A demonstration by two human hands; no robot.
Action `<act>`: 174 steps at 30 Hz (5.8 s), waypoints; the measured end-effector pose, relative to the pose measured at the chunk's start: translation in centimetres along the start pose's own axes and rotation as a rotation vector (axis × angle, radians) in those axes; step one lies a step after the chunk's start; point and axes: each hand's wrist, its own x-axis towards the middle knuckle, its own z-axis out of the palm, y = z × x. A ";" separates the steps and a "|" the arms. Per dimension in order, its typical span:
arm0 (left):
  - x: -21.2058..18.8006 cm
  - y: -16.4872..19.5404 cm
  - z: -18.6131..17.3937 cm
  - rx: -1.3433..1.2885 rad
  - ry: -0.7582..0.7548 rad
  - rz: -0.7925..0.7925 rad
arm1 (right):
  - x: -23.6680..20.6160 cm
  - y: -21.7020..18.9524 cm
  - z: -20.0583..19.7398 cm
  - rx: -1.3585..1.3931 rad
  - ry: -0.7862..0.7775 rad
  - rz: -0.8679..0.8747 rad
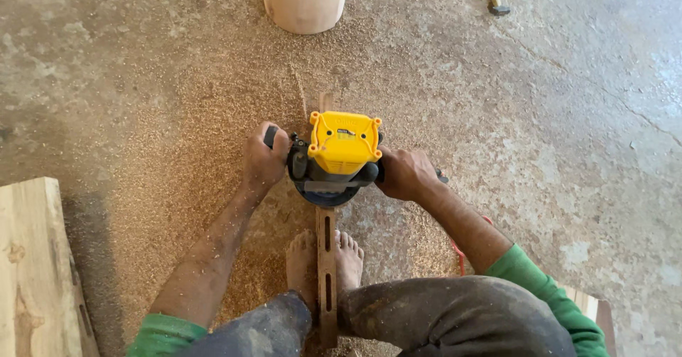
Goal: The person sits on the floor and uses a handheld electric router to cut a groove along the length of a wooden plank. They hold the wood steady with their bare feet while guiding the tool with both hands. After finishing one plank, they set it aside and repeat the process on a second plank.
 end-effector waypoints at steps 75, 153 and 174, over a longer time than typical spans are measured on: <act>4.3 0.0 0.4 0.058 -0.105 -0.193 | 1.8 0.7 -1.6 0.020 -0.034 0.085; -10.3 2.5 -2.1 0.026 0.048 -0.179 | -9.7 -3.2 2.9 0.105 -0.036 0.053; -3.2 0.1 -0.8 0.090 0.015 -0.062 | -3.3 -0.5 2.1 0.011 -0.036 0.042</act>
